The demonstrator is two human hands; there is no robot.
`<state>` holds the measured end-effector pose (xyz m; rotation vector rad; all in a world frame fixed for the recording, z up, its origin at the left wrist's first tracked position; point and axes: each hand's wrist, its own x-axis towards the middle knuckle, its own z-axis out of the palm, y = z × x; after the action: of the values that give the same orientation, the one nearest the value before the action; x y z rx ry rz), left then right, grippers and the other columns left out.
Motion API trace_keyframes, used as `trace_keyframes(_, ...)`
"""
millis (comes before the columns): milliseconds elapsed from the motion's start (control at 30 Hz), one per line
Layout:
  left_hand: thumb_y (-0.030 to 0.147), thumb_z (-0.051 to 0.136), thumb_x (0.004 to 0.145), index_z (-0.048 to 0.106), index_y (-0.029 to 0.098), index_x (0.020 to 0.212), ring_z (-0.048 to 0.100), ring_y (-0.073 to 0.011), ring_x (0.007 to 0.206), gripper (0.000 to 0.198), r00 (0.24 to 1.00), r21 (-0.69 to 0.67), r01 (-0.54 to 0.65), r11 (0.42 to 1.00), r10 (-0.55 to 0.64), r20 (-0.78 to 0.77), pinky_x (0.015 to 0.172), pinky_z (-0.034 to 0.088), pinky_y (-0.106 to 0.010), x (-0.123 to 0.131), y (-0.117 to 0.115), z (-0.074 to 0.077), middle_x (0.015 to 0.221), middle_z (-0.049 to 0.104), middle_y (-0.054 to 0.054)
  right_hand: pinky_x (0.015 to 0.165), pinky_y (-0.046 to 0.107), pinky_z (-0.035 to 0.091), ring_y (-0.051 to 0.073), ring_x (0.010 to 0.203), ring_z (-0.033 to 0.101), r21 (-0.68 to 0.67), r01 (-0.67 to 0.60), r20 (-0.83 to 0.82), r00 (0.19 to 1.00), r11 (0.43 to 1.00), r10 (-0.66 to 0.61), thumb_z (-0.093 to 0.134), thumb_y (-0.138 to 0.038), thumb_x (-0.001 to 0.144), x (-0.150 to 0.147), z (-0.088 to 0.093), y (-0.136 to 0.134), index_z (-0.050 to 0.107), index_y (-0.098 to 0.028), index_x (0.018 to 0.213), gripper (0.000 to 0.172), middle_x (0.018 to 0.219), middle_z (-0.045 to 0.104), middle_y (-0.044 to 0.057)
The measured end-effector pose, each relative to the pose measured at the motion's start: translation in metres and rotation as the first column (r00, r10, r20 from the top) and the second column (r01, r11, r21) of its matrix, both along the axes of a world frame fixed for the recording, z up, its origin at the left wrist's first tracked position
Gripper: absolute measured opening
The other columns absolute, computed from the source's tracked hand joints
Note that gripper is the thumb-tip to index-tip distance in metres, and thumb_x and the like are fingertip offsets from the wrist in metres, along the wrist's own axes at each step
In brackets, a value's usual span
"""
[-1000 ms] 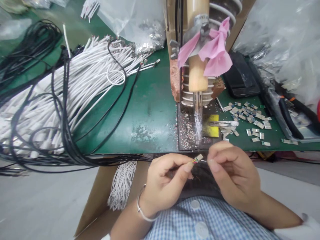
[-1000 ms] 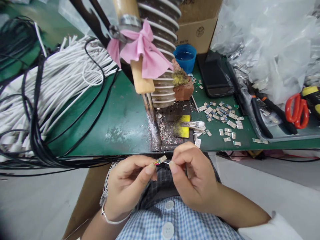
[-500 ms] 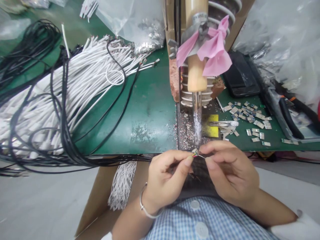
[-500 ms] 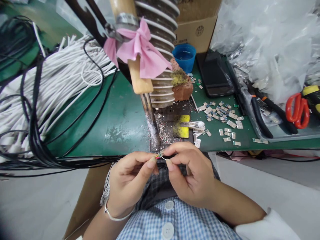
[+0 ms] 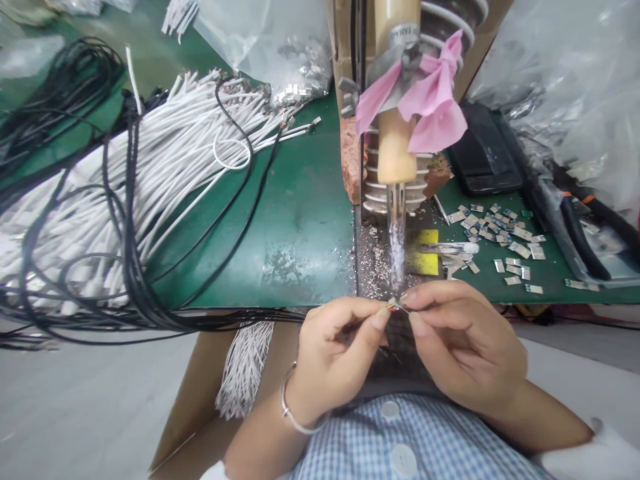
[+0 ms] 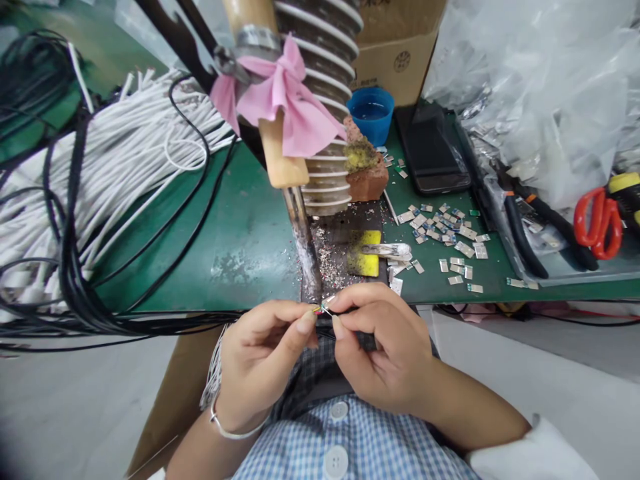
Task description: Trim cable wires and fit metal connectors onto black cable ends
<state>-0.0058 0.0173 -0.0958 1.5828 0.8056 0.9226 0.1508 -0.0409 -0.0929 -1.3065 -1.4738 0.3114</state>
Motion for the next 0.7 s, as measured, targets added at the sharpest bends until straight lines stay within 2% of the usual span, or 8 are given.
trace_keyframes(167,0.009,0.065,0.088,0.071,0.017,0.087,0.063,-0.0053,0.052,0.01,1.0,-0.004,-0.011,1.0,0.011,0.01,0.052,0.049,-0.01,0.0018,0.0,0.0019,0.061,0.069,0.003,0.082,0.02,0.057,0.01,0.088,0.067,0.0,-0.009,-0.013,1.0,1.0,0.009,0.059,0.001,0.077,0.0008,0.0007,-0.0002,0.058,-0.018,0.088,0.022,0.094,0.066,0.003)
trace_keyframes(700,0.01,0.066,0.087,0.07,0.018,0.083,0.062,-0.0055,0.051,0.01,1.0,-0.058,-0.005,0.998,0.004,-0.014,0.05,0.048,-0.011,0.0026,0.003,0.0077,0.059,0.068,0.004,0.074,0.025,0.06,0.014,0.084,0.07,-0.004,0.011,0.016,1.0,1.0,-0.011,0.059,-0.001,0.078,0.0012,0.0057,0.0026,0.059,-0.021,0.088,0.022,0.091,0.068,0.003)
